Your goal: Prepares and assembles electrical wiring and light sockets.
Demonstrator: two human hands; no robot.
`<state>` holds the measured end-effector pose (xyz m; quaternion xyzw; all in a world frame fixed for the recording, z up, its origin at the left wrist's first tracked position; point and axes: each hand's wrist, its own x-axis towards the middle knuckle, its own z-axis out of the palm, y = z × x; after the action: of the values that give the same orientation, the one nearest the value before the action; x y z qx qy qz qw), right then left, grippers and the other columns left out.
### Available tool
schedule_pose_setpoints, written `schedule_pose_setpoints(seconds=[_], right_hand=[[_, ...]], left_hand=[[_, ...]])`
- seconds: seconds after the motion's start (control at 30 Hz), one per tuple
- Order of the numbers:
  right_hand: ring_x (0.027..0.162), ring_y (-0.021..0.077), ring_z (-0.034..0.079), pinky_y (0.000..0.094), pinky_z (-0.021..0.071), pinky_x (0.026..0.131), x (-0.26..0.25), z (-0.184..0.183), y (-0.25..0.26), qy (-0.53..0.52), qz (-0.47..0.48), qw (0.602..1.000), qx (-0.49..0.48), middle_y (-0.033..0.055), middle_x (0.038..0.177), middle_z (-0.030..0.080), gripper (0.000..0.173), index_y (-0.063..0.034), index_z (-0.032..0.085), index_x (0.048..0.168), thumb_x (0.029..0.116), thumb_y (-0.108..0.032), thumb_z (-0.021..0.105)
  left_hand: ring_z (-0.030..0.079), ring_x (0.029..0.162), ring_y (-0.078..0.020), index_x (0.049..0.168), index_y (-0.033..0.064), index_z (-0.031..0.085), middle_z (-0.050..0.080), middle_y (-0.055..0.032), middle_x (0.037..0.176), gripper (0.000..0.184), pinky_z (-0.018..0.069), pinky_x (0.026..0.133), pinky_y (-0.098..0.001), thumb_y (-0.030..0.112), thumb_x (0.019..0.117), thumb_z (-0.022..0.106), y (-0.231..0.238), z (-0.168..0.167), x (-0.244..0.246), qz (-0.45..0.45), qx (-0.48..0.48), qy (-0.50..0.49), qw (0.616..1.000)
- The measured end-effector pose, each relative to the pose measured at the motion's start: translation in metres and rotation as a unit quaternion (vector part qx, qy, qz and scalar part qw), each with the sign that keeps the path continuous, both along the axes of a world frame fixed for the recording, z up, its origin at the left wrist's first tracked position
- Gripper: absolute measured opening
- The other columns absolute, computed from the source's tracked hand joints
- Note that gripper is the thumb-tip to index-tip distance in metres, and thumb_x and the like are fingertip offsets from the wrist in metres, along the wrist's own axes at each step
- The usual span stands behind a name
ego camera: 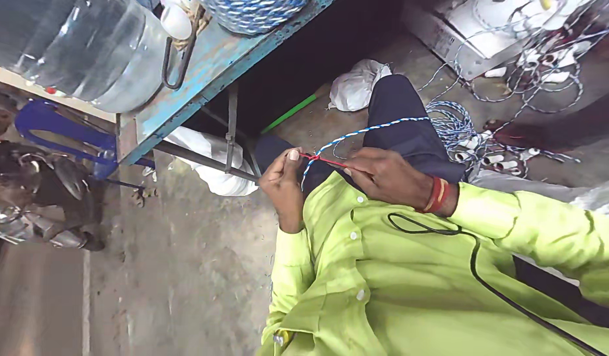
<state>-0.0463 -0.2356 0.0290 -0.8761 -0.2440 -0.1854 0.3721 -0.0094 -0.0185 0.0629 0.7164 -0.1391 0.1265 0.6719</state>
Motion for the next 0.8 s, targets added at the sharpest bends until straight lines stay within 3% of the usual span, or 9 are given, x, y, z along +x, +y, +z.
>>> schedule_pose_setpoints(seconds=[0.13, 0.27, 0.37, 0.43, 0.5, 0.6, 0.67, 0.73, 0.8], right_hand=[[0.095, 0.0225, 0.07, 0.0416, 0.0555, 0.094, -0.011, 0.006, -0.008, 0.015, 0.013, 1.0, -0.012, 0.0087, 0.098, 0.073, 0.031, -0.0039, 0.077, 0.107, 0.1011, -0.018, 0.05], [0.076, 0.0066, 0.064, 0.0263, 0.0545, 0.067, -0.004, 0.009, -0.01, 0.114, 0.012, 0.993, 0.022, -0.0018, 0.091, 0.07, 0.025, -0.0127, 0.077, 0.097, 0.0971, -0.022, 0.054], [0.071, 0.0017, 0.062, 0.0254, 0.0526, 0.062, 0.004, 0.015, -0.004, 0.231, 0.045, 0.967, 0.1, -0.0072, 0.086, 0.07, 0.019, -0.0159, 0.076, 0.104, 0.0951, -0.025, 0.063], [0.085, 0.0022, 0.069, 0.0274, 0.0597, 0.075, 0.004, 0.019, 0.005, 0.243, 0.032, 0.959, 0.143, -0.0068, 0.098, 0.074, 0.027, -0.016, 0.072, 0.118, 0.0977, -0.033, 0.065], [0.093, 0.0057, 0.071, 0.0289, 0.0611, 0.082, 0.001, 0.02, 0.016, 0.141, -0.028, 0.977, 0.155, -0.002, 0.102, 0.074, 0.025, -0.0107, 0.07, 0.113, 0.0975, -0.029, 0.066], [0.109, 0.0234, 0.063, 0.0367, 0.0512, 0.095, 0.008, 0.024, 0.016, -0.069, -0.072, 0.989, 0.111, 0.0118, 0.111, 0.07, 0.023, -0.0034, 0.072, 0.105, 0.0929, -0.023, 0.068], [0.126, 0.0335, 0.058, 0.0503, 0.0425, 0.111, 0.016, 0.03, 0.01, -0.108, -0.045, 0.99, 0.076, 0.0147, 0.124, 0.069, 0.03, -0.0038, 0.073, 0.114, 0.0958, -0.027, 0.067], [0.132, 0.0284, 0.057, 0.0621, 0.0288, 0.119, 0.024, 0.033, 0.009, -0.049, -0.007, 0.996, 0.071, 0.0075, 0.126, 0.071, 0.036, -0.0078, 0.074, 0.12, 0.1018, -0.035, 0.059], [0.114, 0.0111, 0.067, 0.059, 0.031, 0.118, 0.029, 0.037, 0.011, 0.04, 0.026, 0.993, 0.105, -0.0022, 0.112, 0.076, 0.038, -0.0127, 0.077, 0.117, 0.1056, -0.039, 0.053]], left_hand=[[0.074, 0.097, -0.0179, 0.114, 0.0044, 0.073, 0.075, -0.0067, 0.109, 0.021, 0.0618, 0.089, -0.0341, 0.015, 0.1055, 0.057, -0.005, 0.006, -0.001, -0.013, -0.049, 0.071, 0.996], [0.074, 0.09, -0.0141, 0.114, 0.0066, 0.072, 0.075, -0.0052, 0.105, 0.021, 0.0619, 0.084, -0.0311, 0.019, 0.1054, 0.058, -0.004, 0.012, 0.008, -0.063, -0.035, 0.111, 0.991], [0.074, 0.086, -0.0151, 0.109, 0.0071, 0.073, 0.075, -0.0049, 0.1, 0.019, 0.0632, 0.081, -0.0328, 0.022, 0.1029, 0.063, 0.006, 0.021, 0.015, -0.094, 0.015, 0.075, 0.993], [0.074, 0.081, -0.0147, 0.108, 0.0072, 0.073, 0.076, -0.0048, 0.098, 0.018, 0.0636, 0.077, -0.0313, 0.022, 0.1028, 0.063, 0.011, 0.025, 0.014, -0.103, 0.018, 0.072, 0.992], [0.074, 0.076, -0.0133, 0.108, 0.007, 0.073, 0.076, -0.0042, 0.092, 0.017, 0.0635, 0.072, -0.0288, 0.02, 0.1022, 0.064, 0.01, 0.027, 0.013, -0.104, 0.007, 0.085, 0.991], [0.072, 0.069, -0.0111, 0.107, 0.0065, 0.073, 0.075, -0.003, 0.084, 0.016, 0.0623, 0.066, -0.0257, 0.019, 0.1017, 0.065, 0.007, 0.023, 0.012, -0.104, -0.006, 0.09, 0.991], [0.071, 0.069, -0.0112, 0.107, 0.0065, 0.072, 0.074, -0.0033, 0.084, 0.017, 0.0619, 0.065, -0.0259, 0.02, 0.1017, 0.065, 0.008, 0.017, 0.008, -0.115, -0.006, 0.076, 0.99], [0.07, 0.07, -0.01, 0.107, 0.0072, 0.072, 0.073, -0.0021, 0.086, 0.017, 0.0615, 0.066, -0.0258, 0.022, 0.1012, 0.066, 0.007, 0.014, 0.003, -0.119, 0.0, 0.055, 0.991], [0.067, 0.073, -0.0071, 0.104, 0.0079, 0.074, 0.071, -0.0004, 0.093, 0.015, 0.0586, 0.065, -0.0227, 0.021, 0.0994, 0.068, 0.003, 0.011, 0.003, -0.101, 0.016, 0.01, 0.995]])
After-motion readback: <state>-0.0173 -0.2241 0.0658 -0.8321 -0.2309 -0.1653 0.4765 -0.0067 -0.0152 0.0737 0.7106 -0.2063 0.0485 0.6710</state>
